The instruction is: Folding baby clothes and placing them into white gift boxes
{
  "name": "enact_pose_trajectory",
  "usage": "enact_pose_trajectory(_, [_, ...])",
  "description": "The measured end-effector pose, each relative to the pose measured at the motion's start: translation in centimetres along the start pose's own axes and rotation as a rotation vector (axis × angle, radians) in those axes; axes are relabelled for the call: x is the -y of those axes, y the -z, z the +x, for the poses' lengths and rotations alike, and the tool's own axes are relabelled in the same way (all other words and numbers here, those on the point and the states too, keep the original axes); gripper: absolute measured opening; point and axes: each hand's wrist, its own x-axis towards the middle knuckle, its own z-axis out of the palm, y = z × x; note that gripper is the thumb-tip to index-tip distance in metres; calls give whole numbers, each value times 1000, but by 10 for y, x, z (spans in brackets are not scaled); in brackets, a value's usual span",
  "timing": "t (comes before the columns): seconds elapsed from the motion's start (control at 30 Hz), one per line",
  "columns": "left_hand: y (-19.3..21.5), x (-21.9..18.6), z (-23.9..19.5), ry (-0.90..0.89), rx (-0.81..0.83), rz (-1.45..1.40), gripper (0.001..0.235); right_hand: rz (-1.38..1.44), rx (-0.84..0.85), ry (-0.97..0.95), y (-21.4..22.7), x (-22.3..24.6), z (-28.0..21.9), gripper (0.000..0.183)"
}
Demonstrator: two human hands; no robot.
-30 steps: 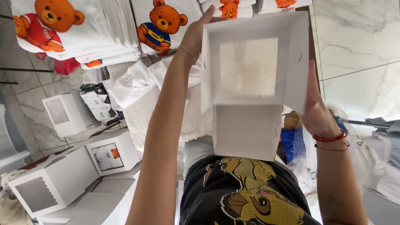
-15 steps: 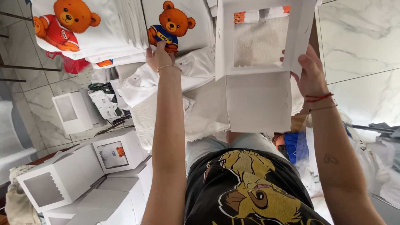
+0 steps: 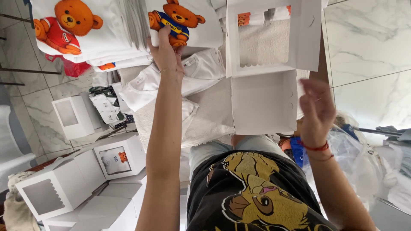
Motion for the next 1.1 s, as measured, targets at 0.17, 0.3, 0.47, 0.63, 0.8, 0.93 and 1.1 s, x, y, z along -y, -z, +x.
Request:
enact_pose_trajectory(0.17, [53, 1, -87, -346, 41, -99, 98, 547, 518, -317, -33, 7, -18, 35])
enact_pose_trajectory(0.3, [192, 56, -130, -1439, 279, 908, 6, 1069, 748, -681, -62, -6, -32, 71])
enact_pose_trajectory(0.47, [156, 49, -188, 74, 622, -69, 54, 1162, 623, -966, -33, 2, -21, 52])
enact_pose_trajectory(0.63, [120, 52, -165, 446, 847, 49, 80, 368, 122, -1059, 4, 28, -4, 44])
enact_pose_trajectory(0.8, [96, 109, -138, 216, 785, 1018, 80, 74, 317, -866, 27, -9, 4, 71])
enact_pose_trajectory(0.93, [82, 101, -141, 213, 752, 1046, 77, -78, 357, -876, 16, -3, 18, 79])
enact_pose_trajectory(1.1, [92, 126, -131, 153, 606, 958, 68, -518, 353, -651, 21, -67, 10, 63])
